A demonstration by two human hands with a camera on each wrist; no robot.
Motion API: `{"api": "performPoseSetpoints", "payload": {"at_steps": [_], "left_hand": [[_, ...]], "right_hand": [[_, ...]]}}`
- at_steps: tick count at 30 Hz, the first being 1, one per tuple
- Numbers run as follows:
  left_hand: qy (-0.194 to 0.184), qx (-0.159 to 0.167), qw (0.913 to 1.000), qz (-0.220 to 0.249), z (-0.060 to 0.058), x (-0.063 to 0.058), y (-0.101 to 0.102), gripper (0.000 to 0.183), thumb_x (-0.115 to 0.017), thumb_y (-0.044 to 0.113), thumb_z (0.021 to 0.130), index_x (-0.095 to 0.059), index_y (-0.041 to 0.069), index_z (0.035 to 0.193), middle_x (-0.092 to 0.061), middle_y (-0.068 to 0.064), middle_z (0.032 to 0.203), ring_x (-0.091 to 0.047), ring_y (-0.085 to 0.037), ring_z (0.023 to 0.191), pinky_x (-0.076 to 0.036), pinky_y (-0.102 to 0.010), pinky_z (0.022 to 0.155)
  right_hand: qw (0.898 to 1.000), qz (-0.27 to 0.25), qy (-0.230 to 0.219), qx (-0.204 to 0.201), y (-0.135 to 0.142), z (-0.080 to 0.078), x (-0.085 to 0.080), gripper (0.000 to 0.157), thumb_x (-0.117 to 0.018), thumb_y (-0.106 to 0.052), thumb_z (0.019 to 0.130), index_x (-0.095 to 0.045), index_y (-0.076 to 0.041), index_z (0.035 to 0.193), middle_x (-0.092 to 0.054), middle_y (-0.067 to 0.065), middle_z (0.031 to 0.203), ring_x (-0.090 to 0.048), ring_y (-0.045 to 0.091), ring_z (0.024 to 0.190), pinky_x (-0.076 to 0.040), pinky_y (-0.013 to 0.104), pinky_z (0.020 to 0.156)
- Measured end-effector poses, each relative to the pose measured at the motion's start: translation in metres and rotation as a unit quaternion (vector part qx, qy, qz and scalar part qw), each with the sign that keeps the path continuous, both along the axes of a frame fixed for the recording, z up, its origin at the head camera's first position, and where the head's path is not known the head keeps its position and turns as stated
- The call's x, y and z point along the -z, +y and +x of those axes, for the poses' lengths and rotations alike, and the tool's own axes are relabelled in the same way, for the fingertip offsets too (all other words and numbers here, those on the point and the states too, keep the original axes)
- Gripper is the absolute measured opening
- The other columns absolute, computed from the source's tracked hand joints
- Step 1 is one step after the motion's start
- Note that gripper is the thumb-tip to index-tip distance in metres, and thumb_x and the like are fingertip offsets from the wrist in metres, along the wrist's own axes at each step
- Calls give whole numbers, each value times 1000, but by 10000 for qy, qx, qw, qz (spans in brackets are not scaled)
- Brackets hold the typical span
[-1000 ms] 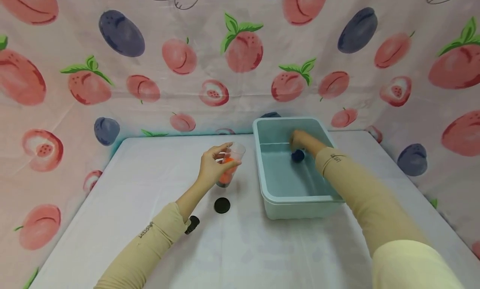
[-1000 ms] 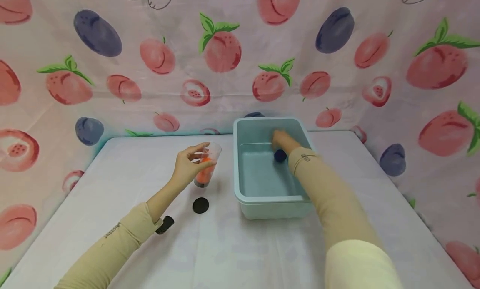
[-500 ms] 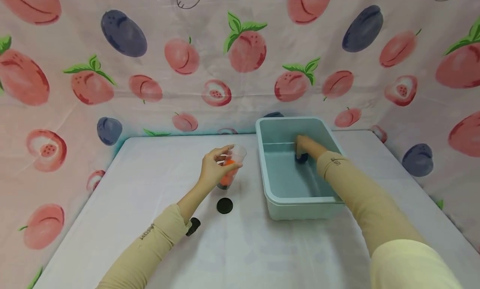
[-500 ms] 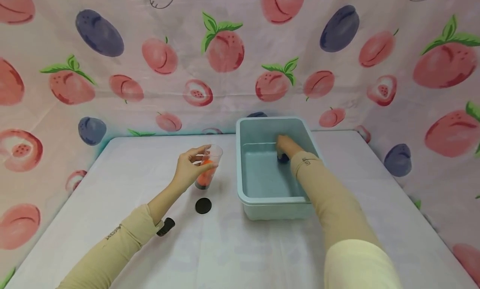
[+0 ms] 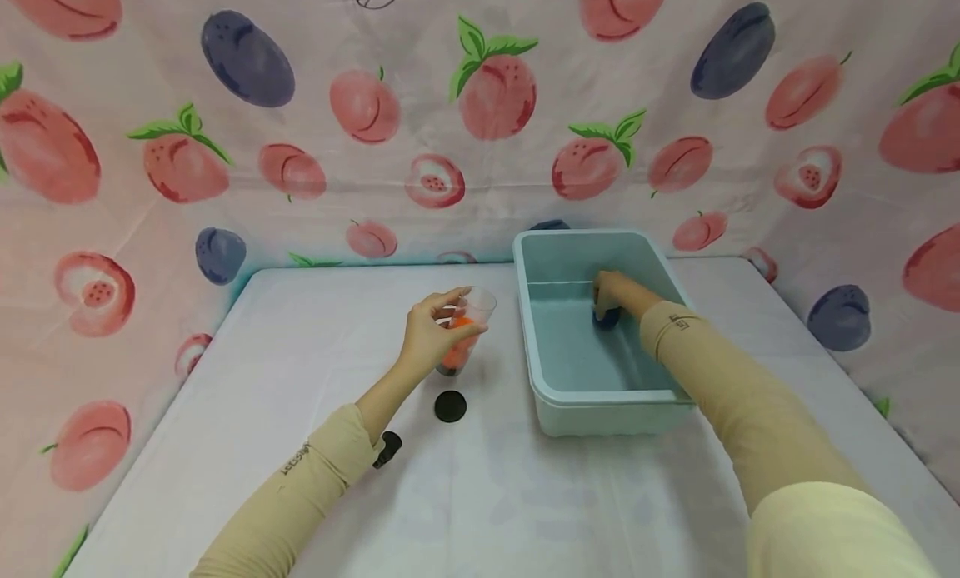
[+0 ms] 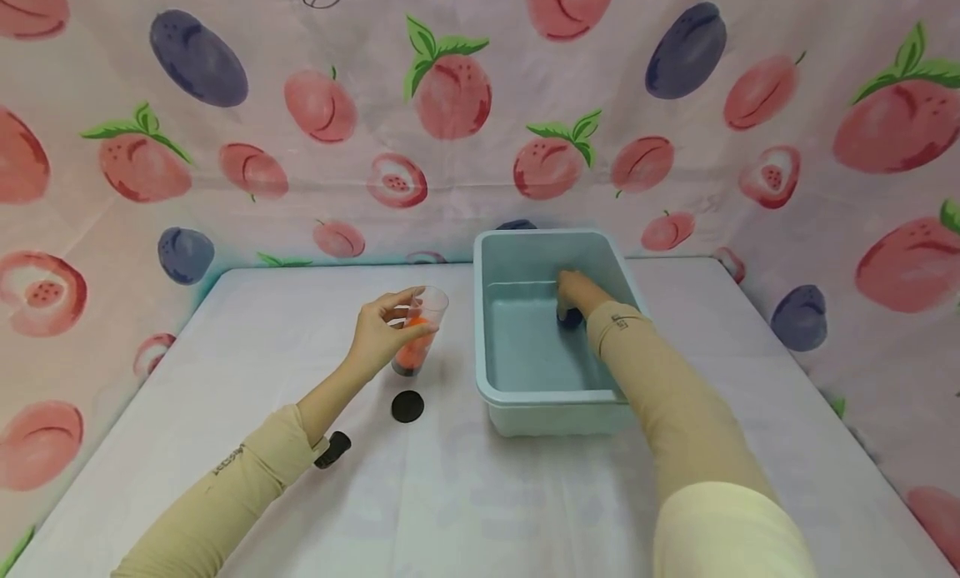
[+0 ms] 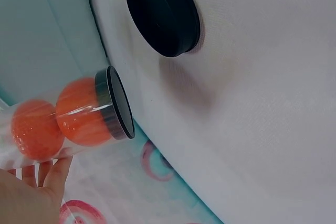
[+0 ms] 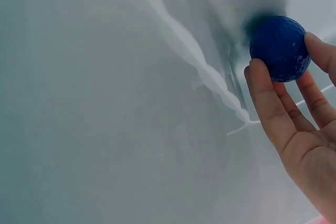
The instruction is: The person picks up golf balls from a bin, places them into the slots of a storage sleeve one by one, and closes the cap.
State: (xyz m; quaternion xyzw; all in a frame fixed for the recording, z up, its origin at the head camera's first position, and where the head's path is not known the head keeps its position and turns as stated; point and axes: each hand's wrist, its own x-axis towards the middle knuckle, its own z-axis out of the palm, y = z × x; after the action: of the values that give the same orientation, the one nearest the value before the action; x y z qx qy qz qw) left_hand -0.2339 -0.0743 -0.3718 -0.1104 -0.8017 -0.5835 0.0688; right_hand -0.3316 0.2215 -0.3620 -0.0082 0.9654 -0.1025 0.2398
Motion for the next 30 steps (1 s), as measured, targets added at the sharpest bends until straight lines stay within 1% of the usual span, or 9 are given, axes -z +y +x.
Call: {"api": "performPoseSetpoints", "payload": {"at_steps": [6, 10, 13, 16, 21, 25, 28, 30], "left_hand": [[2, 46, 10000, -21, 1, -2, 1, 55, -83, 9, 70, -64, 9, 122, -64, -17, 106, -63, -29, 101, -53, -41, 88], [-15, 38, 10000, -25, 3, -3, 1, 55, -82, 9, 70, -64, 9, 122, -64, -18, 107, -63, -30, 101, -53, -41, 88], [-69, 25, 10000, -36, 4, -4, 0, 54, -82, 9, 70, -64, 10, 122, -63, -19, 109, -62, -30, 101, -53, -41, 89], [-116, 1, 9999, -57, 5, -4, -2, 55, -82, 9, 71, -64, 10, 123, -63, -18, 110, -62, -31, 101, -53, -41, 89], [-214, 3, 9997, -71, 6, -4, -2, 55, -81, 9, 72, -63, 11, 124, -63, -18, 112, -62, -32, 102, -54, -40, 88], [-244, 36, 9997, -56, 5, -4, -1, 56, -81, 10, 72, -63, 11, 124, -63, -17, 112, -62, -32, 102, -53, -40, 89], [-242, 19, 9997, -46, 5, -4, 1, 56, -82, 11, 72, -63, 12, 124, -63, -16, 112, -62, -31, 102, -53, -39, 89], [-303, 12, 9995, -14, 6, -3, 1, 55, -82, 11, 72, -63, 13, 124, -63, -14, 112, -61, -31, 103, -54, -38, 88]], "right_hand": [[9999, 93, 36, -63, 0, 2, -1, 21, -67, 1, 81, -60, 7, 99, -56, 24, 105, -60, 28, 85, -57, 36, 73], [9999, 41, 53, -153, 0, 4, -3, 24, -67, 1, 81, -60, 9, 102, -57, 26, 109, -62, 31, 88, -58, 35, 71], [9996, -99, 102, -258, 0, 6, -8, 27, -66, 2, 81, -60, 11, 105, -57, 28, 110, -63, 34, 91, -58, 34, 71], [9989, -257, 206, -334, -2, 7, -16, 26, -65, 2, 80, -60, 12, 104, -58, 29, 108, -64, 36, 91, -59, 36, 71], [9980, -485, 220, -344, -6, 13, -26, 25, -64, 0, 82, -59, 11, 103, -55, 30, 108, -63, 35, 90, -59, 37, 73], [9973, -580, 277, -368, -6, 18, -32, 23, -64, -3, 84, -59, 10, 102, -53, 30, 109, -62, 31, 84, -58, 35, 71], [9955, -760, 399, -409, -6, 23, -37, 23, -64, -3, 84, -58, 10, 103, -53, 31, 108, -63, 28, 78, -58, 35, 70], [9931, -970, 475, -464, -6, 25, -40, 25, -64, -3, 84, -58, 11, 105, -53, 31, 107, -64, 28, 76, -59, 34, 69]]}}
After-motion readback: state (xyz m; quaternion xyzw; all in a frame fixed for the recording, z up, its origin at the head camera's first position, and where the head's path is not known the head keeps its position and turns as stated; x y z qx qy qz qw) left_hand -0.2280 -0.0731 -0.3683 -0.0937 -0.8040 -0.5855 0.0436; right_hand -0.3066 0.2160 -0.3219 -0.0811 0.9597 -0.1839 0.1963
